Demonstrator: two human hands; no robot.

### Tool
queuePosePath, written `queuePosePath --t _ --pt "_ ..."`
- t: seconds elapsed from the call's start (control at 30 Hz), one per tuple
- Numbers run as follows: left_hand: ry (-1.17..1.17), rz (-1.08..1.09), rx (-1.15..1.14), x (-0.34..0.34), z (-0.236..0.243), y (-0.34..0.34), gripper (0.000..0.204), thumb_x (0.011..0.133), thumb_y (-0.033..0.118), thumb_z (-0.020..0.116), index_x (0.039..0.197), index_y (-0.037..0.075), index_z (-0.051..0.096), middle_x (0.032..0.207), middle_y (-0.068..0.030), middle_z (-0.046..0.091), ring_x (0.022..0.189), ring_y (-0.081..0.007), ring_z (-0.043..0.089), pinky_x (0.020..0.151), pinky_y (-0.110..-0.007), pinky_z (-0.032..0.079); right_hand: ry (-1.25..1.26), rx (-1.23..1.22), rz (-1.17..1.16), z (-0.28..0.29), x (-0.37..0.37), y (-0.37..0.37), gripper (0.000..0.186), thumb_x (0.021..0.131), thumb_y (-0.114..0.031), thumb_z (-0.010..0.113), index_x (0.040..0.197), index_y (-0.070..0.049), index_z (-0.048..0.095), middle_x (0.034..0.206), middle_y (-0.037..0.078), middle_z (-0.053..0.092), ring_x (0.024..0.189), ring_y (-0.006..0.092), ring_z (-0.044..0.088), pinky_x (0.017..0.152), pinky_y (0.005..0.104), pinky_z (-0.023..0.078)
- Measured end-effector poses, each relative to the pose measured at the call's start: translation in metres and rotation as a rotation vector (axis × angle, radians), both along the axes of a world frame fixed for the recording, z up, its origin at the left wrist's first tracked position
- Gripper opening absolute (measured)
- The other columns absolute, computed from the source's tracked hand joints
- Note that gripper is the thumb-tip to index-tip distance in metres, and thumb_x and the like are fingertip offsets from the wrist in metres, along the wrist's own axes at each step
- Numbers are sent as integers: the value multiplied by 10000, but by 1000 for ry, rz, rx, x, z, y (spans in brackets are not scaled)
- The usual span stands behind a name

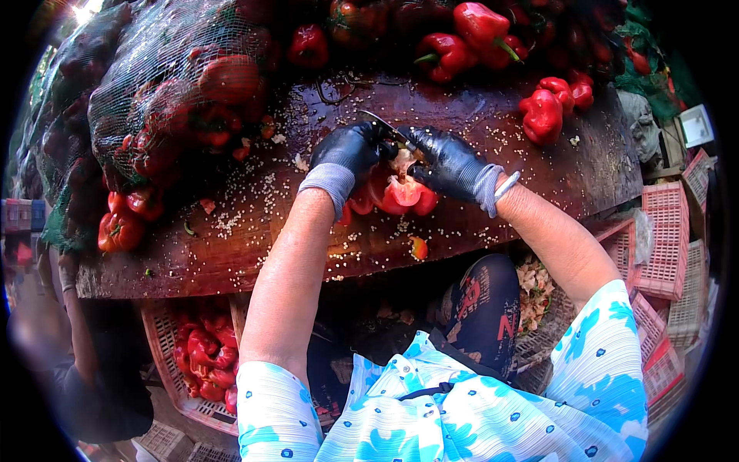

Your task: The person removes stems and seeds from red bell peppers using a small curved knife and places the processed pieces into a plastic crate.

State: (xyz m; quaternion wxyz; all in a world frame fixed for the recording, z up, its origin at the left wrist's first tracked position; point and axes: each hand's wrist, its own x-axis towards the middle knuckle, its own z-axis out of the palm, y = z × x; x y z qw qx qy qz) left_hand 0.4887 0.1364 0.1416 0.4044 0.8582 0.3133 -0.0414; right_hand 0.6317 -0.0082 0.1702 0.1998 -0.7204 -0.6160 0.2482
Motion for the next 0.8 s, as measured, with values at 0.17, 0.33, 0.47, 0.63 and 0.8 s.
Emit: queuePosePath --t 0.17,0.33,0.47,0.63,0.8 --pt "81 6 21 4 21 -2 356 861 415 641 1166 231 653 1138 -97 665 1042 -309 634 899 -422 482 -59 54 -147 -2 -9 8 386 861 -279 632 1162 -51 550 1114 221 606 1020 402 587 874 452 472" --pt "103 129 79 5 24 -8 359 861 396 651 1166 208 665 1166 -92 661 1041 -294 639 910 -390 482 87 58 -181 -1 -2 9 377 836 -315 681 1112 -78 582 1041 183 642 988 385 611 842 428 475" --pt "114 138 58 4 26 -8 337 842 378 692 1142 224 685 1145 -79 675 1011 -268 653 897 -361 484 106 67 15 3 1 1 491 847 -223 666 1294 -104 499 1178 211 579 1102 367 573 911 427 459" --pt "83 124 46 3 28 -9 324 860 402 664 1118 207 690 1120 -92 681 999 -277 652 887 -371 484 118 -16 93 -9 15 -5 559 841 -214 649 1342 -71 447 1265 220 525 1172 390 518 999 425 420" --pt "102 111 55 7 25 -7 343 877 401 639 1125 168 684 1114 -118 677 1025 -294 642 891 -381 479 -60 -32 -8 -4 6 -5 547 832 -274 670 1310 -79 488 1237 199 563 1137 376 549 966 432 446"
